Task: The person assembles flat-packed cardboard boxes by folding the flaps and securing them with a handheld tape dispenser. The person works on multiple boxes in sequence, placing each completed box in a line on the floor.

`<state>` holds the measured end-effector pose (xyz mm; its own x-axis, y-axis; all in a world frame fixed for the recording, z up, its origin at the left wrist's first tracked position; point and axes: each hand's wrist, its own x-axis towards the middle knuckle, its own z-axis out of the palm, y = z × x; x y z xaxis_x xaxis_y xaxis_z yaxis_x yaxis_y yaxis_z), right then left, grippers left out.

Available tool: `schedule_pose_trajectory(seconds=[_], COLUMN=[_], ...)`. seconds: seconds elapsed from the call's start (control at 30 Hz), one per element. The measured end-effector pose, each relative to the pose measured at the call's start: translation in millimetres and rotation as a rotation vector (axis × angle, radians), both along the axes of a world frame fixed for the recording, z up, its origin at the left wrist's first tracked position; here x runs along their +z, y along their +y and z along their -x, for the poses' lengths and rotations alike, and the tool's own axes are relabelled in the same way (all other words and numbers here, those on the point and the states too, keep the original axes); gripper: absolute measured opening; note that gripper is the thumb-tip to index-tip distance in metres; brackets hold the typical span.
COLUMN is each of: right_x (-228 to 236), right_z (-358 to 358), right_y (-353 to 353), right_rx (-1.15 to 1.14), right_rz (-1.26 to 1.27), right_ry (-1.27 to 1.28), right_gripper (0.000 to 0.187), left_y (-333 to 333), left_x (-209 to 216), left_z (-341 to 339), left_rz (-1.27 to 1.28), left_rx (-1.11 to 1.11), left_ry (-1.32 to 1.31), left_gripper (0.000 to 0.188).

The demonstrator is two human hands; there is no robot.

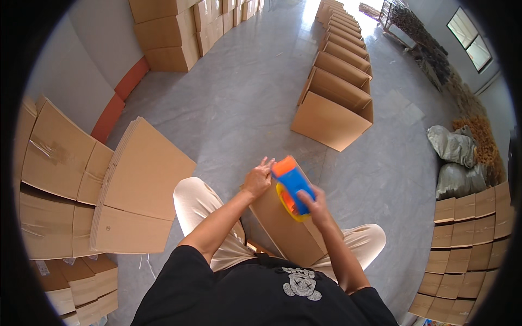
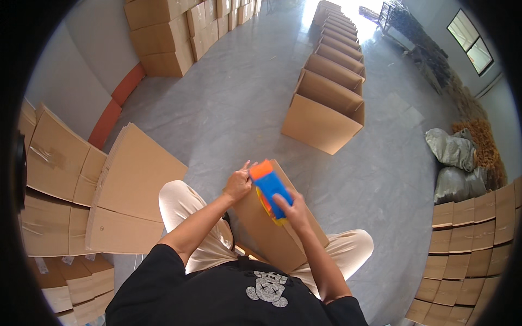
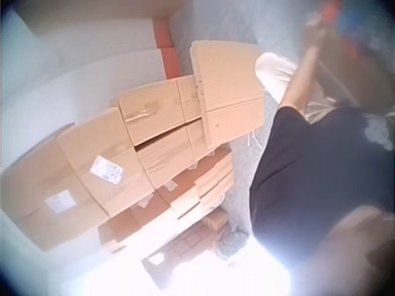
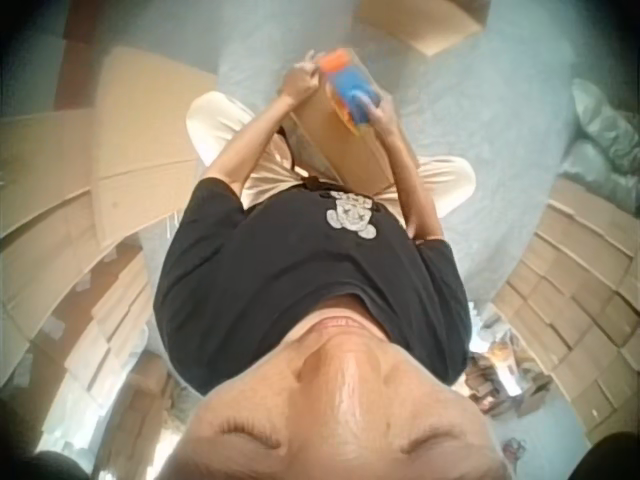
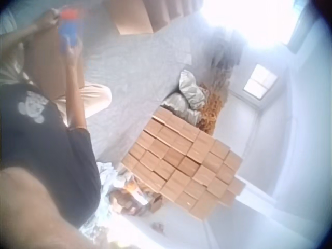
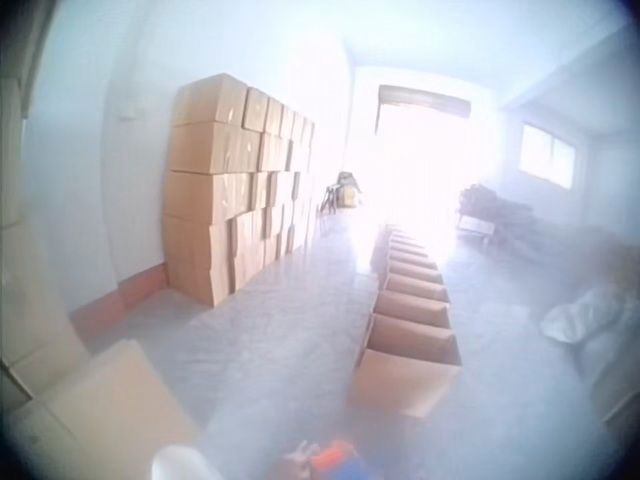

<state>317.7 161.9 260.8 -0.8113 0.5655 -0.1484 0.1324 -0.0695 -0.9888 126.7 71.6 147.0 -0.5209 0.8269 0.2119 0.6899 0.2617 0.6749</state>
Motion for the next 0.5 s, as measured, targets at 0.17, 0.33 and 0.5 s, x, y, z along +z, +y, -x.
schedule_pose_trajectory(seconds=[0.17,0.33,0.5], right_x=[-11.6,-3.7,-3.6], right_z=[-27.3,-40.2,-41.8], right_y=[-5.2,-6.6,-8.3], right_rx=[0.038,0.052,0.05], right_rz=[-0.072,-0.03,-0.008], right_ry=[0.051,0.068,0.099], right_gripper=[0.038,0.039,0.039], left_y=[-3.2,0.3,-8.0], left_x=[1.3,8.6,54.9], left_z=[-5.5,-0.3,-8.2], left_rz=[-0.034,-0.421,-0.03], left_rx=[0.047,0.141,0.027], left_ry=[0.068,0.091,-1.6], left_gripper=[0.035,0.031,0.027])
